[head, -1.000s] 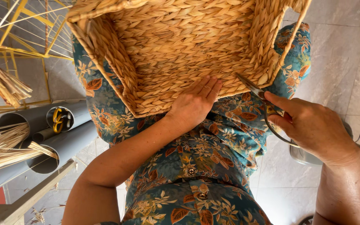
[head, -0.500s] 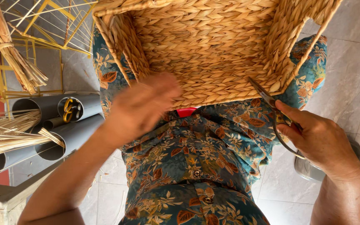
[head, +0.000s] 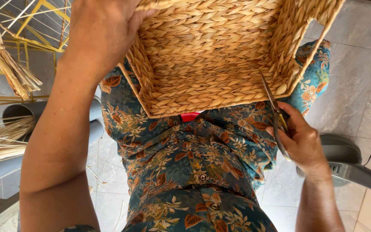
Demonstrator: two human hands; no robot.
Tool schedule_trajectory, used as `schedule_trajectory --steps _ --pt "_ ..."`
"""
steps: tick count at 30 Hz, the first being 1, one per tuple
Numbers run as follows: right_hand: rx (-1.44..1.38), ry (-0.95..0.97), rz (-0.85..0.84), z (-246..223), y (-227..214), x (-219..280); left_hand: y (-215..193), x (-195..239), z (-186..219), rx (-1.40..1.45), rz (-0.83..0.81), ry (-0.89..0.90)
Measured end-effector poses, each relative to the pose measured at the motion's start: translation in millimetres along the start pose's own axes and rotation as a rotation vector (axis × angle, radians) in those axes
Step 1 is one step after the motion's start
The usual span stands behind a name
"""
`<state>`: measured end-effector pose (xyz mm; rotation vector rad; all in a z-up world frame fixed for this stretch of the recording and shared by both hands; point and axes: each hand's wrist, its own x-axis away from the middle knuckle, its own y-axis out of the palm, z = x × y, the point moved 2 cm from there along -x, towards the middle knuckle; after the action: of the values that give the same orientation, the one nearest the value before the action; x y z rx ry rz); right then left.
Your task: The person weaves a rectangular basket using dried palm leaves, tucking and securing the edges by hand. They then use scissors to trim excess material from the basket's rim and place the finished basket on the floor.
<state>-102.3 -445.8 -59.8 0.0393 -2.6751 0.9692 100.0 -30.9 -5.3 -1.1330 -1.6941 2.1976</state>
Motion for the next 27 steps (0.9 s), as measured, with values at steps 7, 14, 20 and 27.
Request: schedule_trajectory --steps 7,14,20,27 --pt "-0.573 -0.022 0.287 27.8 33.1 16.5 -15.8 15.1 -3.6 0.206 0.112 -0.041" --pt "-0.87 -0.34 0.348 -6.5 41.1 14.3 -12.3 26.9 -22.5 0.455 0.255 -0.201" --pt "-1.019 -0.34 0.315 -34.8 56.0 -2.2 6.5 49.9 -41.3 0.616 0.293 -0.451" --pt "-0.967 -0.346 0.186 -49.7 73.1 -40.9 17.8 63.8 -50.7 0.753 0.37 -0.528"
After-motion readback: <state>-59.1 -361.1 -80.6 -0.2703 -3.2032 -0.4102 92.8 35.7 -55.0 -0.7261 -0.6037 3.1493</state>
